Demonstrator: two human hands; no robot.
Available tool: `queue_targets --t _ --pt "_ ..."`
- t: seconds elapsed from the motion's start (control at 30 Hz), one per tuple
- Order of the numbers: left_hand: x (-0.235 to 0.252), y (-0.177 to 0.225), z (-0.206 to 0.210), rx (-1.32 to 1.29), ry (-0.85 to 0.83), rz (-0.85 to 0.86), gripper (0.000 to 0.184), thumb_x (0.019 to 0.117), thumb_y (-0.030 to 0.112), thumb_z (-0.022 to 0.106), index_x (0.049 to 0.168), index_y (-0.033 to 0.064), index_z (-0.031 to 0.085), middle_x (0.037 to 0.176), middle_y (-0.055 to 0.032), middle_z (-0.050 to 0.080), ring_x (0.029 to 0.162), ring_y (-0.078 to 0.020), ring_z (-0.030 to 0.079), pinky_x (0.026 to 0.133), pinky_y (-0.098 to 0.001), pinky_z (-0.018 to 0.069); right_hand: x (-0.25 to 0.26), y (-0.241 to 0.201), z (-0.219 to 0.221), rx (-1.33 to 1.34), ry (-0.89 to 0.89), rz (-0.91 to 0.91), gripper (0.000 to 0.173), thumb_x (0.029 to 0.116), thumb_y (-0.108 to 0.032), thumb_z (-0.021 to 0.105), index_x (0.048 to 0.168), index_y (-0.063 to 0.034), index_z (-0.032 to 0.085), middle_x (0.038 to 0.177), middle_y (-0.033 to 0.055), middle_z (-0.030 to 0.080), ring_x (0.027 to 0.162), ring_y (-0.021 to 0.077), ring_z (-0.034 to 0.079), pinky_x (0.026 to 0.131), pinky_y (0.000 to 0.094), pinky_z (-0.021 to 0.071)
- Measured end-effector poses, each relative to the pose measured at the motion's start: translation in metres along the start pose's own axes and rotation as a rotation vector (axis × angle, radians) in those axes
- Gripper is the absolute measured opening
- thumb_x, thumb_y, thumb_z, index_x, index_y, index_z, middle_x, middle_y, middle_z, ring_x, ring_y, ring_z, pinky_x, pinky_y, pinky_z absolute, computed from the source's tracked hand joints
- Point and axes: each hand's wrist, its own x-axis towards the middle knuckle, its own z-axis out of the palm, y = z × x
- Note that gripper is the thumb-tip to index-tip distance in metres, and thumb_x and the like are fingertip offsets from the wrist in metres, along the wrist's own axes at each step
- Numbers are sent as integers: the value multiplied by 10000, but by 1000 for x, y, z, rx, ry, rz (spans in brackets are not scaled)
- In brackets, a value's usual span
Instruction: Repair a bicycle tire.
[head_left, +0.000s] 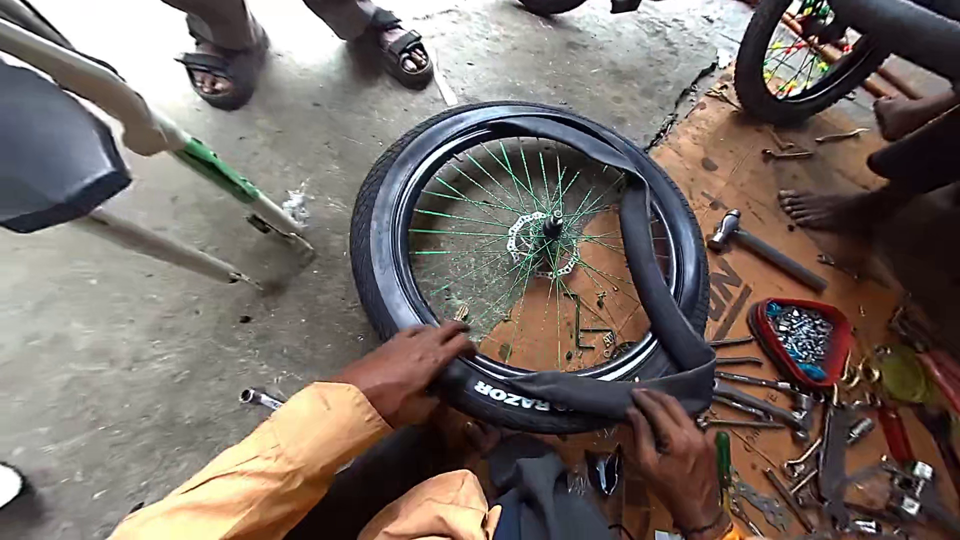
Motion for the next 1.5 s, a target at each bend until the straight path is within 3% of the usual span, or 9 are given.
queue_targets --t 0.17,0.33,0.5,0.6,0.8,0.9,1.1,1.4,1.5 --pt "14 36 25 -91 -116 129 310 901 402 726 1158 230 726 1554 -102 469 1454 -319 414 1197 -587 301 -27 -54 24 163 -83 4 338 993 -324 605 1247 -148 744 1295 70 709 972 206 759 670 409 639" --pt "10 32 36 18 -61 116 439 899 418 714 1327 338 659 1565 -55 459 1477 -284 385 1211 -548 296 -8 -67 30 120 -72 -28 361 1001 -266 554 1274 -106 727 1255 132 706 1059 271 727 843 424 622" --pt "10 55 52 114 89 46 570 856 512 743 1305 172 652 1549 -105 461 1458 -320 407 1214 -588 275 37 -50 41 4 18 -157 410 912 -83 535 1253 -163 747 1386 131 635 1202 325 651 1004 503 536" --pt "12 60 52 138 92 27 480 853 354 764 1283 164 666 1487 -128 512 1413 -332 455 1200 -571 309 36 -44 49 -62 -38 -258 444 870 -46 549 1252 -158 746 1369 125 651 1168 320 671 1002 498 537" --pt "17 61 62 156 88 -29 356 859 104 709 1214 87 683 1341 -130 613 1314 -326 546 1182 -515 359 12 -41 60 -108 -264 -367 468 1034 -371 471 1374 -104 651 1332 118 668 1123 297 685 924 440 575" --pt "20 70 58 179 20 -74 469 839 101 724 1289 31 611 1326 -176 608 1277 -353 565 1146 -505 388 15 -37 54 -41 -408 -371 703 962 -600 540 1428 -75 581 1356 164 630 1172 346 646 938 478 563" --pt "32 72 39 188 -222 -63 281 925 41 619 1204 7 616 1165 -175 679 1115 -347 658 1016 -496 483 65 -46 31 -15 -820 -383 513 839 -381 766 1196 -43 619 1190 173 631 1133 363 619 908 498 537" --pt "37 64 35 118 -260 7 378 887 70 686 1256 101 610 1111 -146 703 1094 -341 670 1027 -523 466 102 -92 22 -300 -1271 -208 438 843 -360 737 1048 17 653 1066 248 660 1040 425 655 830 597 526" --pt "34 53 44 68 -186 88 787 860 133 741 1555 311 418 1263 -155 662 1183 -361 624 1042 -549 438 113 -79 18 -86 -1262 -226 459 894 -404 730 1181 -52 664 1104 203 683 1064 393 657 894 606 514"
